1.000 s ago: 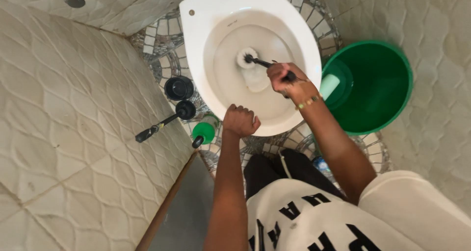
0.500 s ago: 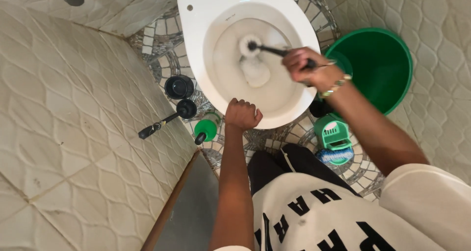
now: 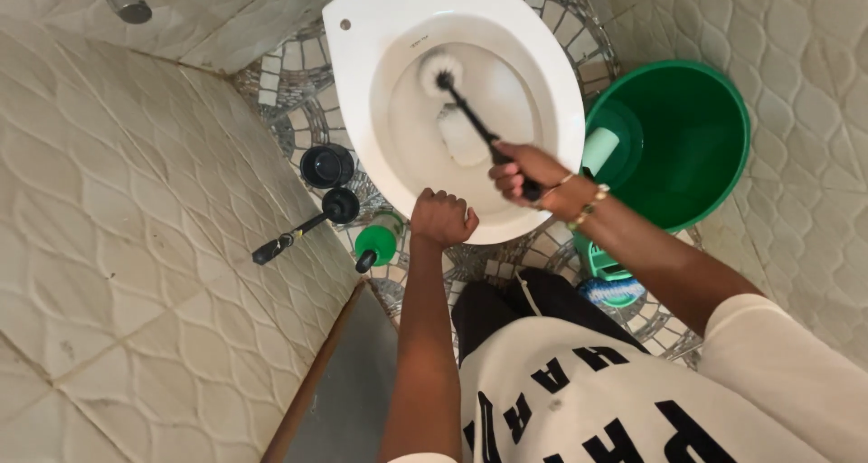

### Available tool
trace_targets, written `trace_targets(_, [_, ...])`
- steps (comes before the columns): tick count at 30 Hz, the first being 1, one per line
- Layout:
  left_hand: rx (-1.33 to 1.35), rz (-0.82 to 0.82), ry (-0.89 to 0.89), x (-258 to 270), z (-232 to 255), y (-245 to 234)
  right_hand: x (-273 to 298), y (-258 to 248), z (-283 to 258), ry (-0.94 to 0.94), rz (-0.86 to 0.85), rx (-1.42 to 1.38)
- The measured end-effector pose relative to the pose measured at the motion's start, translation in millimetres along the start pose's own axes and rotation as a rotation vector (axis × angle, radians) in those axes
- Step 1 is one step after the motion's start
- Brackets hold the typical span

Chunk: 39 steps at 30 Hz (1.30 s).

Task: The person pours liquid from a green bottle into a toilet bowl and then scrubs the interior surfaces with a toilet brush.

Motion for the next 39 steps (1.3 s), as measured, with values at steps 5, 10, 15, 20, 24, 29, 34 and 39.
trace_targets(5, [0.007, -0.022, -0.006, -1.1, -0.7, 5.0, -53.9, 1.7, 14.6, 0.12, 0.046, -0.101])
trace_targets(10, [0.011, 0.03, 0.002, -2.7, 1.1, 1.5, -163.1, -35.0, 20.4, 0.288, 0.261, -0.335])
trace_targets(15, [0.029, 0.024, -0.013, -2.5, -0.5, 2.9, -246.9, -107.5, 9.6, 0.06, 0.485, 0.479])
trace_targets(20, [0.021, 0.039, -0.009, -4.1, 1.1, -7.7, -241.2, -106.9, -55.3, -0.548, 0.51, 2.166])
trace_targets(24, [0.033, 0.083, 0.01, -5.3, 4.8, -12.5, -190.9, -88.9, -35.8, -0.516, 0.454, 2.485])
trace_targets(29, [0.04, 0.023, -0.004, -3.1, 3.0, -2.1, -63.9, -59.8, -27.5, -0.306, 0.293, 2.484])
trace_targets(34, [-0.019, -0.007, 0.013, -3.7, 2.8, -6.1, 82.0, -42.6, -1.9, -0.143, 0.222, 2.282])
trace_targets(39, [-0.009, -0.019, 0.007, -6.5, 4.1, -6.9, 121.9, -36.2, 14.2, -0.055, 0.259, 2.213])
Point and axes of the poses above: each hand's wrist, its own x-axis away from the middle knuckle, its own y-axis out of the palm, z = x × y, the point moved 5 cm from there along -x, towards the middle knuckle, and after that the axes turned 12 degrees about z, right-handed, at the moved point
